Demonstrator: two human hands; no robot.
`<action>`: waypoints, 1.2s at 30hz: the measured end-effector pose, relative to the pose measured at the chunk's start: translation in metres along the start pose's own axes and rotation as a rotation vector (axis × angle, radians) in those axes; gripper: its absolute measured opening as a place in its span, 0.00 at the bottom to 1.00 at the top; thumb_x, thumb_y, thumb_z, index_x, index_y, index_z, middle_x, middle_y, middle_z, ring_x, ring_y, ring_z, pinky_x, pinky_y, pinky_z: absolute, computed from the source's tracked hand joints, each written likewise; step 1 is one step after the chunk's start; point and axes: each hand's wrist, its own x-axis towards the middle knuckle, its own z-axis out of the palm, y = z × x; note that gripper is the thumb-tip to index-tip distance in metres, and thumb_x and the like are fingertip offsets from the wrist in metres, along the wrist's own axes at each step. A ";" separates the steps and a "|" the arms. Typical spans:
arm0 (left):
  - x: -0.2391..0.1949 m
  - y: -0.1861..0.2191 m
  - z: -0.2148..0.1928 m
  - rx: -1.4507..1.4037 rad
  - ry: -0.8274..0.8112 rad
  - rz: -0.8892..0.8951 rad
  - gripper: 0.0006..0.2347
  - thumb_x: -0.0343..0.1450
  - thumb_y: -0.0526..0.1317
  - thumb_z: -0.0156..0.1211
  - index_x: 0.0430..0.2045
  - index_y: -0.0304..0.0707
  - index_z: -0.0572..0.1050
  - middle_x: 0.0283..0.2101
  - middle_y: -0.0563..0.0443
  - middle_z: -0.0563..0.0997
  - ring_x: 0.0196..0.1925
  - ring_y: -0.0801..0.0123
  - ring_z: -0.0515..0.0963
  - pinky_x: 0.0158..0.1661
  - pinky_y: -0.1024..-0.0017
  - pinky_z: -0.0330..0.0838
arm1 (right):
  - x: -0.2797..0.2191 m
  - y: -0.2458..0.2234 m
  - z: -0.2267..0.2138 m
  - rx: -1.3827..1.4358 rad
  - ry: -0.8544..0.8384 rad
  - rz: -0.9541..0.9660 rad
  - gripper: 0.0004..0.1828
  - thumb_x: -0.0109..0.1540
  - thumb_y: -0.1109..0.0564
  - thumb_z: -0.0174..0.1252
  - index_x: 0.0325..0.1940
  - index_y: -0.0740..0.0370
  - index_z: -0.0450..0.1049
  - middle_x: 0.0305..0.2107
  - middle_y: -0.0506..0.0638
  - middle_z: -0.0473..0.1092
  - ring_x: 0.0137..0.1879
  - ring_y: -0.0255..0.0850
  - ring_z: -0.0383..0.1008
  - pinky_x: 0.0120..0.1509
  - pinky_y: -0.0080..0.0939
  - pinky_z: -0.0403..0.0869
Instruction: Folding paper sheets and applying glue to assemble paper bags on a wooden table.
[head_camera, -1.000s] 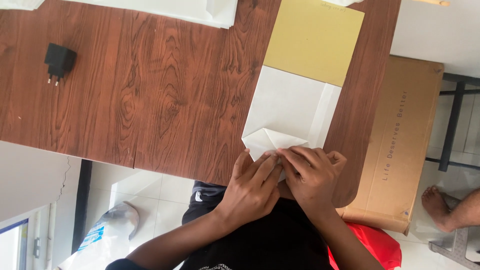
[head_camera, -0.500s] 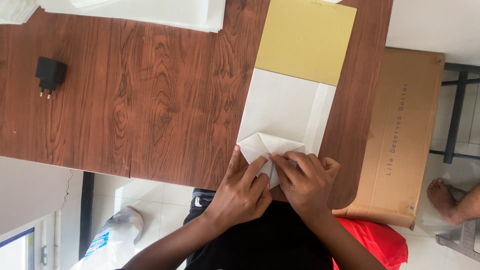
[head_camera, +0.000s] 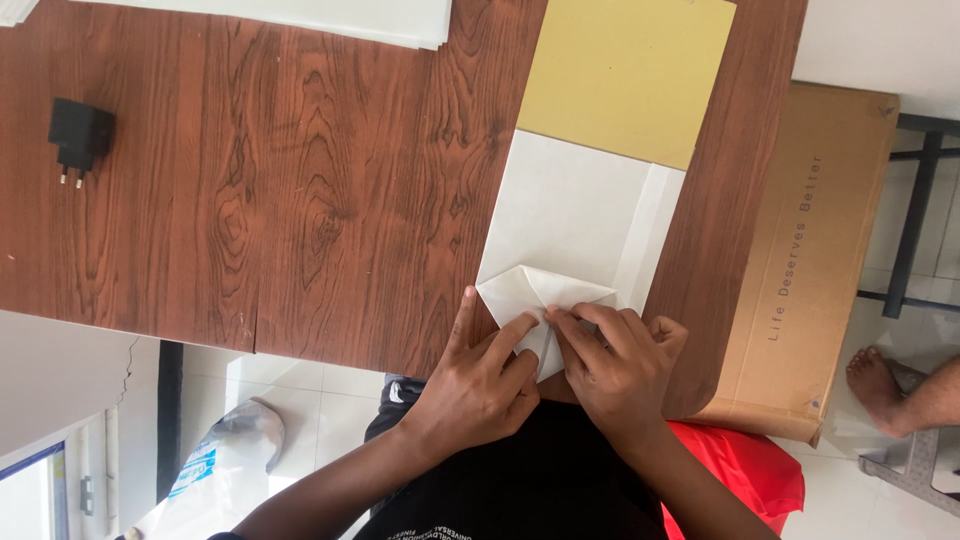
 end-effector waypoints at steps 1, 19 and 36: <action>0.001 -0.001 0.000 -0.001 0.002 0.004 0.05 0.69 0.32 0.55 0.22 0.36 0.72 0.53 0.35 0.77 0.27 0.63 0.78 0.69 0.34 0.53 | 0.001 0.000 -0.001 -0.003 0.002 0.001 0.03 0.65 0.56 0.69 0.41 0.46 0.83 0.35 0.35 0.74 0.31 0.32 0.68 0.48 0.44 0.53; 0.020 -0.018 -0.015 -0.231 -0.016 -0.059 0.04 0.68 0.37 0.59 0.29 0.36 0.76 0.47 0.42 0.79 0.41 0.55 0.87 0.70 0.35 0.44 | -0.005 0.016 -0.026 0.280 -0.251 0.100 0.14 0.61 0.47 0.61 0.50 0.44 0.84 0.33 0.42 0.72 0.37 0.43 0.73 0.48 0.48 0.59; 0.030 -0.054 0.004 0.122 -0.105 0.234 0.12 0.74 0.42 0.58 0.46 0.34 0.81 0.50 0.44 0.81 0.57 0.59 0.79 0.66 0.41 0.57 | -0.022 0.032 -0.009 -0.144 -0.174 -0.074 0.22 0.69 0.41 0.49 0.63 0.49 0.76 0.59 0.41 0.72 0.62 0.42 0.69 0.58 0.57 0.57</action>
